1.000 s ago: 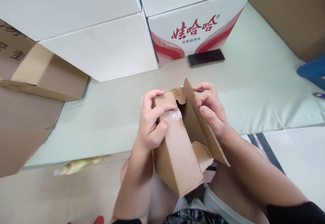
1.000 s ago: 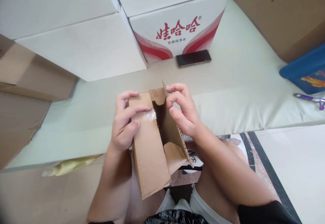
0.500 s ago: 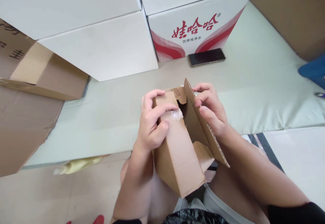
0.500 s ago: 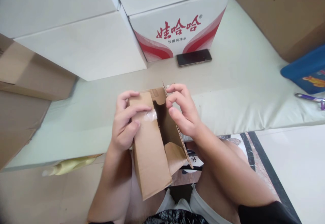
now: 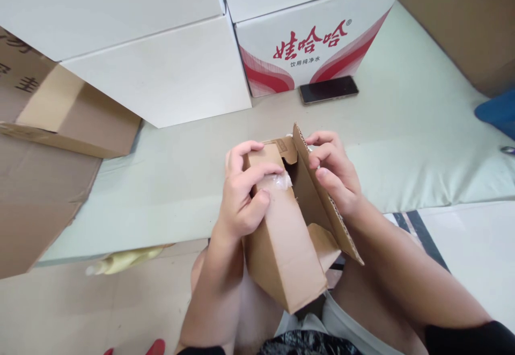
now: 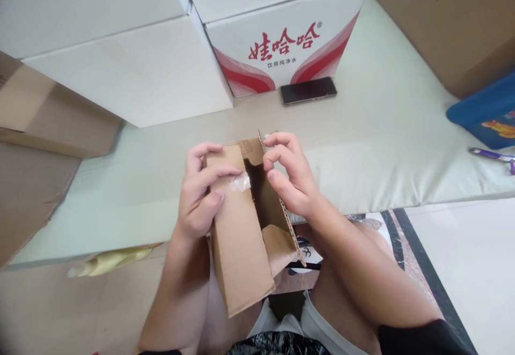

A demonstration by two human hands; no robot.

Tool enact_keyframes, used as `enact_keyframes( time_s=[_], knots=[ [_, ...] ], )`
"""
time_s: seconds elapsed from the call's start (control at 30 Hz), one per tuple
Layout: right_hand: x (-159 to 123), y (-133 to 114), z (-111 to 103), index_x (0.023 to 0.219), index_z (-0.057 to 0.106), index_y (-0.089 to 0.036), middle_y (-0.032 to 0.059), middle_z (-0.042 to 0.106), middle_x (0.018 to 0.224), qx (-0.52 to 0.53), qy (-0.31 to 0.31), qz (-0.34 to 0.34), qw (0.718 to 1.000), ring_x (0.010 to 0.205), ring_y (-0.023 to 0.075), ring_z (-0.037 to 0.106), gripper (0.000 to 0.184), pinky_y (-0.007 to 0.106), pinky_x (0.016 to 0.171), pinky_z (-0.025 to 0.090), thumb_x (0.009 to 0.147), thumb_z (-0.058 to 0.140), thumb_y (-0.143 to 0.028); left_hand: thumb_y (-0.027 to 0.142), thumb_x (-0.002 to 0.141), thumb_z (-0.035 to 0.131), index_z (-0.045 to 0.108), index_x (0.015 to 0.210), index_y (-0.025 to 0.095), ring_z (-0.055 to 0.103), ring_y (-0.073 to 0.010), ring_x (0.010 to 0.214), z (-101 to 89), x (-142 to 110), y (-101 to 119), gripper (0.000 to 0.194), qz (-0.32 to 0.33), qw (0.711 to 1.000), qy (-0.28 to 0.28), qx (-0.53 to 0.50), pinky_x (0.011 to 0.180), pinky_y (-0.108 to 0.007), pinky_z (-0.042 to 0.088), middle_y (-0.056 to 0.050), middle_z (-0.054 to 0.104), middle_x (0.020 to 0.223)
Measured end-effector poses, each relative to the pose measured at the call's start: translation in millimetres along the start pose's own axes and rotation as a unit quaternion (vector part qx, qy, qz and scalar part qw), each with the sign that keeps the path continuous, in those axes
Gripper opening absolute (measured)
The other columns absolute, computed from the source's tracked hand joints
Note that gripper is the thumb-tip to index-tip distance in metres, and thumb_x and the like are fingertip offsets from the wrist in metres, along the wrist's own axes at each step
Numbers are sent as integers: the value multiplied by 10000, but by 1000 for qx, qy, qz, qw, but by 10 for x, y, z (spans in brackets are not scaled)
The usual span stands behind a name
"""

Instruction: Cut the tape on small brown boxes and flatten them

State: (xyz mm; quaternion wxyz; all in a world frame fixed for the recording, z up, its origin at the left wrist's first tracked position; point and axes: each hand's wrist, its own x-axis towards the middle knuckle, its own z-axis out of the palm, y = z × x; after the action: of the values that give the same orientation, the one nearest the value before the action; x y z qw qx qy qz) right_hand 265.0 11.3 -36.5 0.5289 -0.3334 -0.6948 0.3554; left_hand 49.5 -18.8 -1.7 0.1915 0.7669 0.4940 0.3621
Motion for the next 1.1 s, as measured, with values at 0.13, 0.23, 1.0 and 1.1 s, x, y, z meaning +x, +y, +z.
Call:
enact_keyframes(
  time_s=[0.13,0.23,1.0,1.1],
  knots=[
    [-1,-1,-2,901,560,-262,76,531,1197,0,-2,-9,1000,1205,278,554,199,514,1086,438,997,512,-429,253,785,480,756,1043,253,505,-351,1307,5,4,17,378,6,1000,6,-11,1147,-582,445,-113,515,1383],
    [0,-5,-6,904,566,-263,71,534,1201,5,-1,-16,1000,1210,275,553,173,508,1085,436,995,521,-403,251,793,475,755,1037,249,513,-348,1303,17,3,21,371,9,1000,15,-24,1142,-578,450,-113,518,1381],
    [12,8,0,911,562,-260,82,531,1190,-10,-11,-22,1000,1208,283,565,162,525,1082,454,995,515,-390,250,804,483,750,1031,245,528,-342,1301,26,3,7,351,26,998,31,-43,1140,-560,449,-111,529,1364],
    [13,1,2,916,564,-262,81,533,1193,-10,-11,-25,1000,1214,280,566,152,521,1083,458,998,512,-379,258,806,480,750,1032,249,527,-347,1302,19,4,14,352,18,999,20,-32,1138,-564,451,-111,529,1375]
  ],
)
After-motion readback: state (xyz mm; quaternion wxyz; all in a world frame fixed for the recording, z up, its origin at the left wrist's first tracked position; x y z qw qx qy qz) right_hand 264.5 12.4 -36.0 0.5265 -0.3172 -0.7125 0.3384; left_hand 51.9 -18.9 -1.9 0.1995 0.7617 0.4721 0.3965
